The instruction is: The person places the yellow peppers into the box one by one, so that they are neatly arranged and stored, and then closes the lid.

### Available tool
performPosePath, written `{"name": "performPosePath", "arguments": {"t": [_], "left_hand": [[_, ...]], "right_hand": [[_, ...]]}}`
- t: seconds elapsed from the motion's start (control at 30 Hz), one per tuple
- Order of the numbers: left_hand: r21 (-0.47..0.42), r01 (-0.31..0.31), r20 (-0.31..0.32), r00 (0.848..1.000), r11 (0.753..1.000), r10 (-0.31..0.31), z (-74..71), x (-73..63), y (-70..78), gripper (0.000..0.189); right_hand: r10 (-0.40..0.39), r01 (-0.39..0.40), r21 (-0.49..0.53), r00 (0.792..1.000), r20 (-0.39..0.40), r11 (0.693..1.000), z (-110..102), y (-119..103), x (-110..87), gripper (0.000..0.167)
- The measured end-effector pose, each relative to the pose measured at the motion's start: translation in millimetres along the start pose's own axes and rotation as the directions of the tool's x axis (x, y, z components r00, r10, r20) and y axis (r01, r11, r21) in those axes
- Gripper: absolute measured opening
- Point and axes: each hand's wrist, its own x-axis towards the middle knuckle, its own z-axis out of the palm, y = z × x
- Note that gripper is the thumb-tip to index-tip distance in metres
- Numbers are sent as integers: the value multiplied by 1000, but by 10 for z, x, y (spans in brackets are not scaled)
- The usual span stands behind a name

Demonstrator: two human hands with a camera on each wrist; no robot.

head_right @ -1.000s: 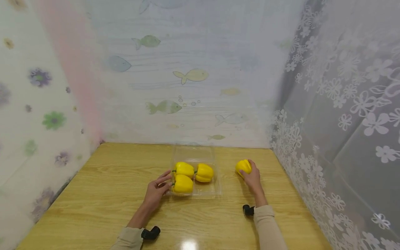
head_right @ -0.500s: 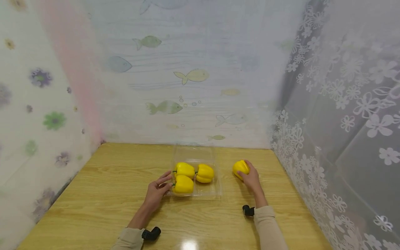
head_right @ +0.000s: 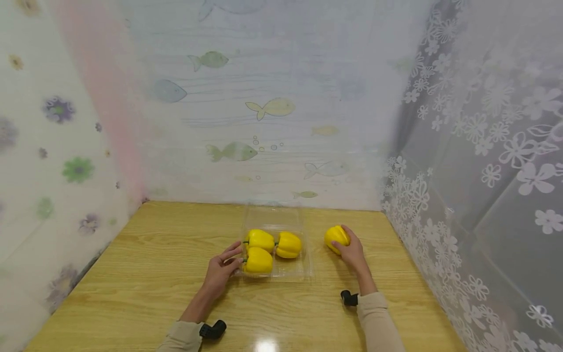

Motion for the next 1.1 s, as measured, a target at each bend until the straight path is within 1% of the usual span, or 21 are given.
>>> {"name": "performPosePath", "arguments": {"t": [0.07,0.17,0.27,0.37,0.5,0.67,0.87,0.97,1.1], "left_hand": [[3,-3,1,1000,1000,3,-3,0,1,37],[2,-5,2,1000,1000,5,-4,2,4,37],[0,-6,2,1000,1000,6,-5,0,6,38],[-2,1,0,1000,1000,-1,-6,0,2,37],[-3,10,-9,1000,1000,-10,-5,-6,-9,36],[6,-4,1,1000,1000,4,-7,-4,-26,35],[-6,8,4,1000,1000,-8,-2,0,-8,36],[-8,12,1,1000,1000,-12,3,8,-4,36],[5,16,-1,1000,1000,-16,-1,8,-1,35]], "right_hand": [[-9,8,34,1000,11,999,-2,-21,-10,71],[-21,16,130,999,39,991,-7,-37,-17,73],[-44,26,254,997,68,967,-4,-34,-16,74],[-89,55,328,992,91,943,10,-8,-16,73],[-157,110,348,981,111,931,32,19,-29,72],[-222,156,388,966,130,908,42,-8,-54,72],[-290,213,418,948,128,883,43,-51,-51,70],[-317,236,424,939,130,874,41,-71,-47,69],[-345,269,408,930,125,873,57,-111,-52,68]]}}
